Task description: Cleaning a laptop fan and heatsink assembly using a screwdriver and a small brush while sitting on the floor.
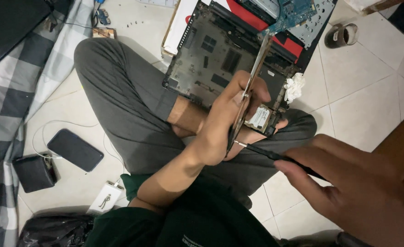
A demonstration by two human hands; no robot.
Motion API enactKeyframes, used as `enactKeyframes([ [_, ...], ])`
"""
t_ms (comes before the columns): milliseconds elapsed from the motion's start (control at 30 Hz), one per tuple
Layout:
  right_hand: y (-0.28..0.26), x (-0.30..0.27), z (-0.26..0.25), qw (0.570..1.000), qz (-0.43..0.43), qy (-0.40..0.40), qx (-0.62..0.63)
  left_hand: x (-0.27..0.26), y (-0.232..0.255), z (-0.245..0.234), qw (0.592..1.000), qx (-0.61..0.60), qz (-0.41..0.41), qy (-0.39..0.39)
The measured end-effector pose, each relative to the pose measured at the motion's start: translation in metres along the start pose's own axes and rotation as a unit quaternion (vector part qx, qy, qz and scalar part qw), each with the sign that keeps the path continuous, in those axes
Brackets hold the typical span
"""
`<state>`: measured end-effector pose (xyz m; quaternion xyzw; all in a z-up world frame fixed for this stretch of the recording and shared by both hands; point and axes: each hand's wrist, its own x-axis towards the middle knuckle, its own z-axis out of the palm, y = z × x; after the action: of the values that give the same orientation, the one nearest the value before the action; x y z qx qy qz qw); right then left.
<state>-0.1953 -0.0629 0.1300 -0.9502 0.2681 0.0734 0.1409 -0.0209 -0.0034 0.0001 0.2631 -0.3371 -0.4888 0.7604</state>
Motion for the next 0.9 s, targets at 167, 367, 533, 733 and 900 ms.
enactKeyframes([
  [167, 0.002, -0.001, 0.001, 0.996, -0.076, 0.031, -0.03, 0.001, -0.003, -0.002, 1.0, -0.024, 0.002, 0.002],
  [367, -0.004, 0.001, 0.0, 1.0, -0.001, -0.005, -0.031, 0.001, 0.003, 0.0, 0.998, -0.058, -0.019, -0.001],
  [533, 0.007, -0.003, 0.005, 0.995, -0.081, 0.017, -0.05, -0.002, 0.001, -0.001, 0.991, -0.127, -0.045, -0.003],
  [733, 0.018, -0.007, 0.012, 0.996, -0.083, 0.001, -0.039, 0.0, -0.008, -0.004, 0.977, -0.204, -0.053, -0.03],
  [900, 0.009, 0.005, 0.003, 0.997, -0.033, -0.007, 0.075, 0.002, -0.013, -0.005, 0.901, -0.42, -0.079, -0.081],
])
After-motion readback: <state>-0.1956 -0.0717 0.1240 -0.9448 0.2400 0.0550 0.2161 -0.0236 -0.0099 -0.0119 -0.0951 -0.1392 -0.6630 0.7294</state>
